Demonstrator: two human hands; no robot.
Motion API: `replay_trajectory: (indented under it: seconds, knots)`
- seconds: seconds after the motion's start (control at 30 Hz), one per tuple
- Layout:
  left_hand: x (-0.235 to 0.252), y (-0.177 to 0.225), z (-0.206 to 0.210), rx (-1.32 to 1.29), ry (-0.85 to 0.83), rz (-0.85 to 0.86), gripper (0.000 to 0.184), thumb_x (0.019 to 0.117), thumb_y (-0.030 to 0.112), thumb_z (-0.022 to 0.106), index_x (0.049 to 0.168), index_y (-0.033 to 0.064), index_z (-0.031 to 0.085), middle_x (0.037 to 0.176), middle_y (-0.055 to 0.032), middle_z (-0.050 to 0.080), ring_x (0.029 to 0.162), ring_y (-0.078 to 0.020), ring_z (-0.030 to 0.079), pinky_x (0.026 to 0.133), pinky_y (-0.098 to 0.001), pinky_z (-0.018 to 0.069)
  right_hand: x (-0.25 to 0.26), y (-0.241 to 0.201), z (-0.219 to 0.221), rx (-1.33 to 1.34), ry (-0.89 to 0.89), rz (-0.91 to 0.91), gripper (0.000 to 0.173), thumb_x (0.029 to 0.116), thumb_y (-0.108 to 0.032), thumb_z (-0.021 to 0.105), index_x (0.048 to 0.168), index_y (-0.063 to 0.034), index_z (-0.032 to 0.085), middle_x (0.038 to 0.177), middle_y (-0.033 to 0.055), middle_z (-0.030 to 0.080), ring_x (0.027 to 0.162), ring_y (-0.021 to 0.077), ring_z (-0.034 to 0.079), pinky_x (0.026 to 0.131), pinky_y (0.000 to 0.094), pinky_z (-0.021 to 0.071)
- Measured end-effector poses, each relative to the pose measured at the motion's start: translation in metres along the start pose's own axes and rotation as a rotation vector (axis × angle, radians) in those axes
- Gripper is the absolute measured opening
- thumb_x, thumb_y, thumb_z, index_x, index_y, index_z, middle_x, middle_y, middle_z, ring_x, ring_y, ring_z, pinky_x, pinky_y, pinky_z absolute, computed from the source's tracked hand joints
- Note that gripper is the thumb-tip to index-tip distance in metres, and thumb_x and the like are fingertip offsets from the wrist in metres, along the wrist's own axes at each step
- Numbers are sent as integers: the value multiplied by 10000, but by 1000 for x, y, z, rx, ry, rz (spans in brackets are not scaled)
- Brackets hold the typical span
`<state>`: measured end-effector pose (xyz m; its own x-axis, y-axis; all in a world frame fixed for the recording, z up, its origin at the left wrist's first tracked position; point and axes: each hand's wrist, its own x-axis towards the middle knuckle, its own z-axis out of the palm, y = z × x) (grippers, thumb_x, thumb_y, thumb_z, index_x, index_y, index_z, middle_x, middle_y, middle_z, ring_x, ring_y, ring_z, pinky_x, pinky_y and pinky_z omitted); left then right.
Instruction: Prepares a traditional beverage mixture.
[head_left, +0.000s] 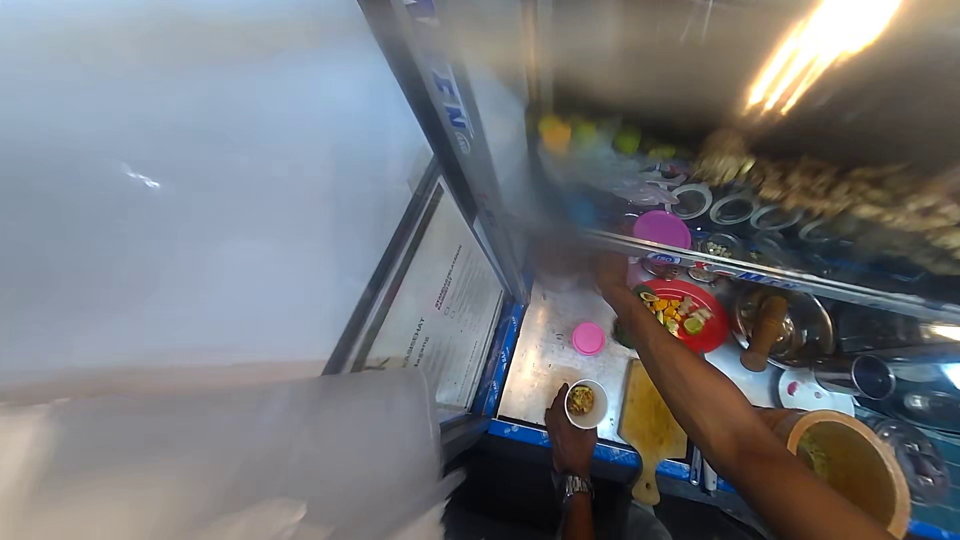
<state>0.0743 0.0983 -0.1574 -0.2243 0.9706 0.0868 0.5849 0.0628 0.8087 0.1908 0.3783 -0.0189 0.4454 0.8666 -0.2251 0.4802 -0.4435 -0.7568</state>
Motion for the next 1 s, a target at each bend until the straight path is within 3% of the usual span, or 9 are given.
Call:
replay_trajectory:
  seconds: [0.27,0.43,0.5,0.57,0.67,0.73,0.87,0.93,1.0]
  knots:
    - [-1,1,-1,-3,3,-6,809,722,367,789,1380,-46,562,1281,-229,662,1165,-383,637,1075,-551,438,2,14,-1,190,22,142,370,1058,-259,530,1238,44,643,1192,280,655,1131,412,621,959,608,479]
    - [-2,-1,0,2,8,2,817,730,375,783,1388,-53,553,1294,-230,657,1167,-387,638,1076,-540,442,-34,17,-24,466,-22,187,381,1075,-365,464,1242,-47,590,960,133,621,763,213,600,661,407,529]
    - [-1,0,0,-1,2,-4,823,721,346,795,1388,-66,545,1302,-243,650,1172,-409,632,1077,-550,439,-37,21,-34,562,-29,172,324,1064,-316,506,1236,-58,599,930,79,621,726,139,602,658,331,542]
    - [3,5,-3,-12,-21,-22,826,724,304,824,1398,-74,531,1302,-253,646,1187,-428,622,1087,-562,434,-34,29,-39,694,20,146,213,1052,-206,563,1092,-9,633,804,54,662,653,105,639,644,288,573]
    - [-2,5,-4,-23,-30,-47,832,738,288,836,1411,-80,514,1317,-266,634,1212,-433,608,1114,-557,413,-73,44,-62,745,7,110,179,1064,-152,533,1075,0,627,811,34,688,686,88,661,700,269,585]
    - [-2,3,-2,-10,-25,-62,846,740,312,837,1418,-74,509,1318,-265,632,1218,-422,608,1123,-543,410,-118,55,-84,696,-45,82,215,1075,-218,523,1163,-45,614,926,18,668,796,88,659,789,279,574]
    - [-3,4,0,0,-40,-110,862,754,326,843,1436,-70,496,1331,-269,621,1237,-421,596,1128,-508,421,-189,87,-107,642,32,-30,170,1037,-102,527,1085,-1,656,856,48,688,755,138,679,768,329,602]
    - [-2,3,0,-1,-35,-112,854,765,322,837,1430,-87,491,1325,-282,620,1235,-433,595,1128,-516,419,-221,107,-108,520,52,-243,169,997,-44,530,1050,45,663,870,33,708,762,93,696,747,285,618]
    - [-3,2,0,14,-34,-104,844,769,325,831,1416,-101,496,1308,-294,623,1224,-442,600,1117,-524,428,-241,134,-99,310,16,-584,179,983,-44,574,996,62,718,980,90,734,900,109,707,828,266,608]
